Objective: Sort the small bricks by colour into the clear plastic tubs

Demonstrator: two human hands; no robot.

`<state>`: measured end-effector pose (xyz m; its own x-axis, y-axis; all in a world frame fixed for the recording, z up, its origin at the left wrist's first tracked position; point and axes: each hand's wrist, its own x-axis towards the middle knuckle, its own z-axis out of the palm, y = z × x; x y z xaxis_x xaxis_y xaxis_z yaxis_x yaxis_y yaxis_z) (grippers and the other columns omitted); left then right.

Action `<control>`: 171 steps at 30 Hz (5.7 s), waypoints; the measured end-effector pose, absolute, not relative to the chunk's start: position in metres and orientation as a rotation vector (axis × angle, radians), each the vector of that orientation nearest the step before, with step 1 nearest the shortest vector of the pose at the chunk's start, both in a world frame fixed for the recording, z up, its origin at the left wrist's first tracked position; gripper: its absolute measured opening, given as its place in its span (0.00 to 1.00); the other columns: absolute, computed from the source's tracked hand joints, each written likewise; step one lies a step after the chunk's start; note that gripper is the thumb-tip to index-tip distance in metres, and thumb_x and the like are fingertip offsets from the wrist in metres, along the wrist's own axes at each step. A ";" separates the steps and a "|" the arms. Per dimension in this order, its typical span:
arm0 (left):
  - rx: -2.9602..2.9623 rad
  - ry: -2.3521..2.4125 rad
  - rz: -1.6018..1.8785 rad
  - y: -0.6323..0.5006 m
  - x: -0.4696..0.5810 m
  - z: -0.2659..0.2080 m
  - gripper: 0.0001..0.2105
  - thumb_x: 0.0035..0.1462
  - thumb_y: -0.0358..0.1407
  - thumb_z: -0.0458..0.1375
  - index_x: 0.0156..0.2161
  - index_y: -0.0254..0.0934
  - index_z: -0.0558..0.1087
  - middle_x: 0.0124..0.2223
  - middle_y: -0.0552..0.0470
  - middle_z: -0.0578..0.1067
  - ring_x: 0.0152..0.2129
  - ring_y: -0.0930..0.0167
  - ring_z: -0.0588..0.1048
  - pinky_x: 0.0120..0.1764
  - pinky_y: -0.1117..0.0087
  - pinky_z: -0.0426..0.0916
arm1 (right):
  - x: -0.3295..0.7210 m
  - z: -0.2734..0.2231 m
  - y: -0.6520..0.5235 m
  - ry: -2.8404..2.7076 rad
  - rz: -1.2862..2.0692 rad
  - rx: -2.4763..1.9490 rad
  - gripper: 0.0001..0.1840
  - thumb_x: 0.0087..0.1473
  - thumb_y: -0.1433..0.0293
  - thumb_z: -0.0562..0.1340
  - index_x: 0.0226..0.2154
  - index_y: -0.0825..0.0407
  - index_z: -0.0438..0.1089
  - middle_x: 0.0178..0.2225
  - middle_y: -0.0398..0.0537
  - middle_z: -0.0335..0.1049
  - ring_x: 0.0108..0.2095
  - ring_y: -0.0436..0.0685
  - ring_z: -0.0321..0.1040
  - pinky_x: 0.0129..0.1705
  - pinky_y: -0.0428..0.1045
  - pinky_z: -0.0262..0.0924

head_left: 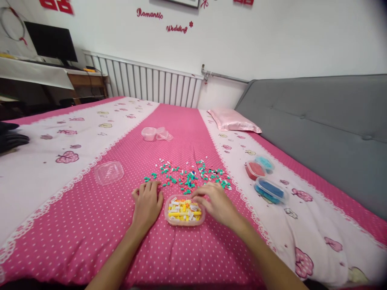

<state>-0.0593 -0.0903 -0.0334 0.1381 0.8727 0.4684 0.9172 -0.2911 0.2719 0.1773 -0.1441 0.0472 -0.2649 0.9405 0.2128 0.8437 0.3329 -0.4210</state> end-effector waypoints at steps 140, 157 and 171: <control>-2.274 -1.811 -0.794 -0.084 -0.059 -0.032 0.13 0.65 0.37 0.48 0.50 0.36 0.70 0.49 0.42 0.76 0.47 0.56 0.69 0.51 0.50 0.54 | 0.295 -0.018 -0.120 -1.585 0.076 -1.714 0.12 0.58 0.74 0.55 0.39 0.53 0.74 0.37 0.53 0.74 0.39 0.60 0.69 0.46 0.56 0.61; -2.251 -1.785 -0.787 -0.080 -0.060 -0.034 0.15 0.65 0.39 0.46 0.51 0.36 0.70 0.49 0.43 0.76 0.46 0.55 0.68 0.49 0.50 0.55 | 0.316 -0.065 -0.115 -1.496 0.153 -1.666 0.13 0.54 0.69 0.60 0.42 0.51 0.75 0.39 0.52 0.77 0.41 0.61 0.69 0.49 0.57 0.62; -2.262 -1.800 -0.768 -0.081 -0.061 -0.034 0.15 0.66 0.38 0.45 0.50 0.37 0.70 0.49 0.42 0.76 0.47 0.55 0.68 0.49 0.51 0.55 | 0.327 -0.068 -0.099 -0.895 0.598 -1.420 0.15 0.59 0.62 0.63 0.45 0.54 0.73 0.42 0.50 0.73 0.41 0.59 0.71 0.47 0.57 0.67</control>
